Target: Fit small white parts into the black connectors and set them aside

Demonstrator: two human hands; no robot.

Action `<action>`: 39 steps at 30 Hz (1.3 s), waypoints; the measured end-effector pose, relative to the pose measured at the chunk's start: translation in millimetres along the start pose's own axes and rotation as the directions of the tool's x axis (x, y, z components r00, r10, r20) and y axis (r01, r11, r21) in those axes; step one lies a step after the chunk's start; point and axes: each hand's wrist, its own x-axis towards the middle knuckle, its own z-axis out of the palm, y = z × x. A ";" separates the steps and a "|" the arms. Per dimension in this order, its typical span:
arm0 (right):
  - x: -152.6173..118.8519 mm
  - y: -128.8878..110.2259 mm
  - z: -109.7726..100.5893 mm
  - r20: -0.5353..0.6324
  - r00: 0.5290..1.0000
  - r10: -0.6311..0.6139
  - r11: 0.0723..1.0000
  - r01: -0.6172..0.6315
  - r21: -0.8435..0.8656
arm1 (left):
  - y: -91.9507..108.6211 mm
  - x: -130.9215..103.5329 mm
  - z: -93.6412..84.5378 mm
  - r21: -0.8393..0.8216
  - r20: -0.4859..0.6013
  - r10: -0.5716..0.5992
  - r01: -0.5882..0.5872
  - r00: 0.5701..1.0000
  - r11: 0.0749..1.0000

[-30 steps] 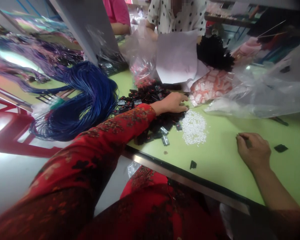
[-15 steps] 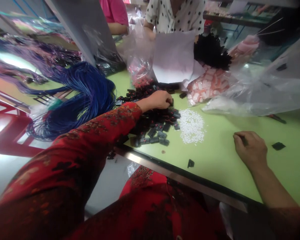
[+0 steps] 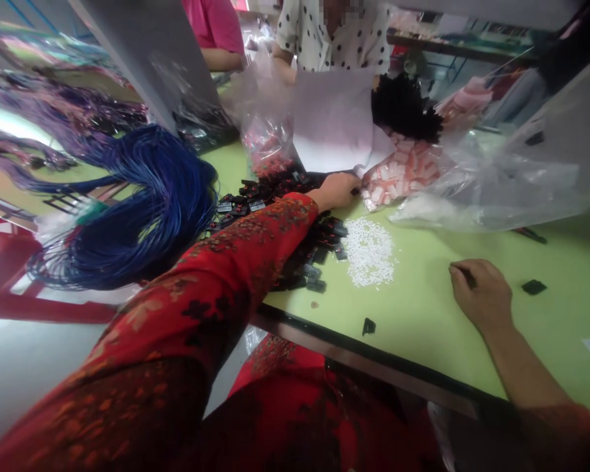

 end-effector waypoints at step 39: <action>-19.3 -164.6 -50.3 0.748 0.664 0.002 0.037 -0.748 0.663 | 172.4 -234.9 12.7 -0.998 0.067 -0.256 0.065 0.964 -0.016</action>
